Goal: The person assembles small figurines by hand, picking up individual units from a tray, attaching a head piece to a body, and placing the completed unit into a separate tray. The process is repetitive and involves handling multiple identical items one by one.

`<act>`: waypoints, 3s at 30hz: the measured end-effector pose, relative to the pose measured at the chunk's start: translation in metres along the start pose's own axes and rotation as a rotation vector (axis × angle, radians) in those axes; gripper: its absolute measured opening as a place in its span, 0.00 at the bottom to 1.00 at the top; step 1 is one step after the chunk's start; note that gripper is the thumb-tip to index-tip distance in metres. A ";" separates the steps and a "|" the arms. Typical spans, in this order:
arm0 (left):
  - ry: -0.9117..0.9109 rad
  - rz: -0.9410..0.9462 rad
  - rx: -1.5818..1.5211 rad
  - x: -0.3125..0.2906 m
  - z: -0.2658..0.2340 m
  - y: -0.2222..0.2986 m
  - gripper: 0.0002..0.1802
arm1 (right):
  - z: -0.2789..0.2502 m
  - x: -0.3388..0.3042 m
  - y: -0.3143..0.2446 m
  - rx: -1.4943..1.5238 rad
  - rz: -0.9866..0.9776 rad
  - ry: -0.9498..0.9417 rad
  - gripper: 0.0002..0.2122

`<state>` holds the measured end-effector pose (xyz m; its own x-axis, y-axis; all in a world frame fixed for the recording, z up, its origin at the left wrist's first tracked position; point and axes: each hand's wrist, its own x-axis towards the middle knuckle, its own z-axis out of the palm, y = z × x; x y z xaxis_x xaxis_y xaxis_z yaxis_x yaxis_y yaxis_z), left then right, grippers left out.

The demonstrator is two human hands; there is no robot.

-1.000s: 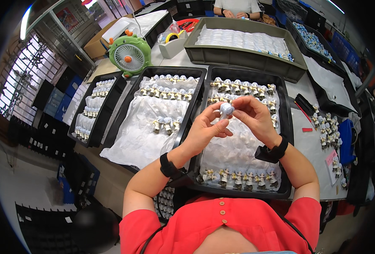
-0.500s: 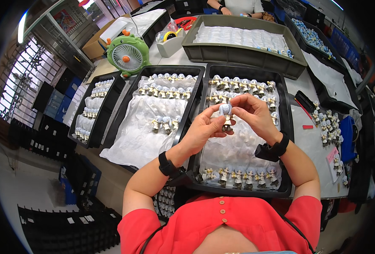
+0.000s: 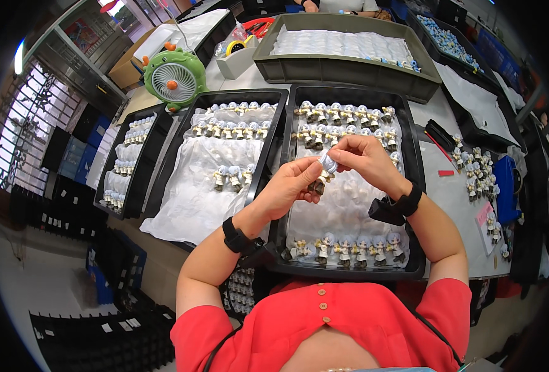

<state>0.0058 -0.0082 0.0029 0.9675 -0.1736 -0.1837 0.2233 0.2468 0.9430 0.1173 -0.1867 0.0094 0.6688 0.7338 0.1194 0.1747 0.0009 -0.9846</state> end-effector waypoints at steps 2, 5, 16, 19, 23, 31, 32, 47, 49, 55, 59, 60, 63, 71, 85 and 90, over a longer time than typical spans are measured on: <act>0.040 -0.018 -0.042 0.000 0.004 0.001 0.25 | 0.001 -0.001 0.000 0.001 0.015 0.010 0.10; 0.019 -0.018 -0.029 0.000 0.002 0.001 0.25 | 0.003 -0.001 0.000 -0.027 -0.008 0.030 0.10; -0.036 -0.061 -0.183 -0.005 0.012 0.012 0.28 | 0.004 -0.007 -0.010 -0.141 -0.347 0.021 0.13; -0.084 -0.044 -0.265 -0.007 0.009 0.013 0.28 | 0.009 -0.011 -0.017 -0.200 -0.495 -0.074 0.13; -0.156 -0.017 -0.337 0.001 -0.002 0.002 0.29 | 0.007 -0.006 -0.009 -0.236 -0.473 0.079 0.14; -0.214 -0.026 -0.368 -0.003 -0.004 0.000 0.32 | 0.006 -0.010 -0.023 -0.410 -0.692 0.013 0.15; -0.237 -0.022 -0.375 -0.002 -0.005 -0.001 0.32 | 0.003 -0.008 -0.021 -0.397 -0.635 0.075 0.15; -0.244 0.021 -0.323 -0.004 -0.004 0.008 0.32 | -0.006 -0.012 -0.027 -0.566 -0.846 0.172 0.09; -0.176 -0.007 -0.337 -0.004 -0.006 0.004 0.32 | 0.002 -0.010 -0.025 -0.702 -0.859 0.110 0.09; -0.206 0.016 -0.305 -0.008 -0.005 0.007 0.33 | -0.024 0.006 -0.014 -0.537 -0.582 0.319 0.09; -0.151 -0.004 -0.255 -0.007 -0.004 0.004 0.33 | -0.074 -0.014 -0.048 -0.532 -0.257 0.300 0.09; -0.149 -0.009 -0.251 -0.007 -0.003 0.003 0.33 | -0.093 -0.022 -0.050 -0.576 -0.252 0.343 0.10; -0.179 -0.003 -0.234 -0.007 -0.003 0.004 0.27 | -0.144 -0.054 -0.050 -0.786 -0.120 0.415 0.09; -0.202 -0.062 -0.213 -0.004 0.005 -0.003 0.27 | -0.239 -0.104 0.058 -1.106 0.244 0.529 0.07; -0.222 -0.037 -0.267 -0.003 0.005 -0.001 0.22 | -0.256 -0.087 0.117 -1.480 0.525 0.355 0.09; -0.186 -0.029 -0.283 -0.003 0.007 -0.003 0.23 | -0.247 -0.089 0.084 -1.317 0.562 0.218 0.07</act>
<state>0.0011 -0.0145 0.0029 0.9280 -0.3489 -0.1304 0.2993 0.4901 0.8187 0.2509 -0.4193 -0.0523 0.9451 0.3106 -0.1012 0.3021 -0.9489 -0.0915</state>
